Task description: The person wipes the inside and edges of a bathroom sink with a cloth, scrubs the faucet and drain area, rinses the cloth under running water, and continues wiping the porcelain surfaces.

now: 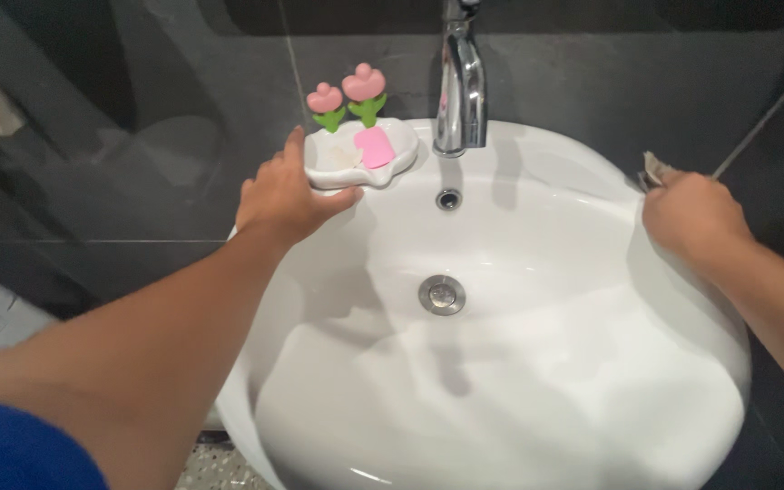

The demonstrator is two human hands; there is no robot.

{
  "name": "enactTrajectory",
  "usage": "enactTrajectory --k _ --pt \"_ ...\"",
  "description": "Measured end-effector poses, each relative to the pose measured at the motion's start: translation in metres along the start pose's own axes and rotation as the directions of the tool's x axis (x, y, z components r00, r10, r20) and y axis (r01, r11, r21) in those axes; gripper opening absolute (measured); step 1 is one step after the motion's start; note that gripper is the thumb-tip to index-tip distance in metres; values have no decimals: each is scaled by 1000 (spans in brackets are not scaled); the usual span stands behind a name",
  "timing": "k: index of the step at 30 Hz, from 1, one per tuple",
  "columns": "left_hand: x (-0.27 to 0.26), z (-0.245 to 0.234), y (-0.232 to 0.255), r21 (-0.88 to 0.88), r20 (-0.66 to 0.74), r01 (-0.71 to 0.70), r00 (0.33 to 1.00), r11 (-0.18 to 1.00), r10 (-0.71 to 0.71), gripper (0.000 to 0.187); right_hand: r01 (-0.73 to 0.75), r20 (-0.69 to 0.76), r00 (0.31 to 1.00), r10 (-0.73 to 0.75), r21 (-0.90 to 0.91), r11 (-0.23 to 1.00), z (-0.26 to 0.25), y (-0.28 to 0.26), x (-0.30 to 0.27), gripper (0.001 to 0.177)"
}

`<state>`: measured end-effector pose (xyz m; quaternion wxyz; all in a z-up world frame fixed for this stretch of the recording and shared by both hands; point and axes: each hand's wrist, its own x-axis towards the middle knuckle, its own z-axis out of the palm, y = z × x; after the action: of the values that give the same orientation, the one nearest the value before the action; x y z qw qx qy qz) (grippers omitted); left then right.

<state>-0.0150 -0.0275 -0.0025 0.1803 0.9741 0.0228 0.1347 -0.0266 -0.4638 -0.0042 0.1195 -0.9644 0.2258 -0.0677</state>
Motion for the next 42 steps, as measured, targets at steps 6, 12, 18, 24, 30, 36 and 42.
enactTrajectory --k 6,12,18,24,30,36,42 --pt "-1 -1 2 -2 3 0 1000 1000 0 120 53 -130 989 -64 -86 995 3 29 -41 44" --pt "-2 -1 2 2 -4 -4 1000 1000 4 120 131 -178 973 -147 -98 986 5 64 -82 40" --pt "-2 -1 2 5 -1 -13 1000 1000 13 119 318 -235 896 -376 -249 915 12 90 -112 53" --pt "-2 -2 2 0 -5 -1 1000 1000 1 119 449 412 882 -229 -587 673 -22 34 -174 44" --pt "-3 -1 2 -5 2 8 1000 1000 -8 119 643 765 604 -223 -303 703 -30 -39 -198 40" --pt "-1 0 -1 -31 -27 0 1000 1000 -1 119 749 770 528 -359 -223 623 25 -62 -159 38" --pt "1 6 -5 -32 -60 -19 998 999 17 118 501 746 641 -180 -230 834 47 -107 -135 67"
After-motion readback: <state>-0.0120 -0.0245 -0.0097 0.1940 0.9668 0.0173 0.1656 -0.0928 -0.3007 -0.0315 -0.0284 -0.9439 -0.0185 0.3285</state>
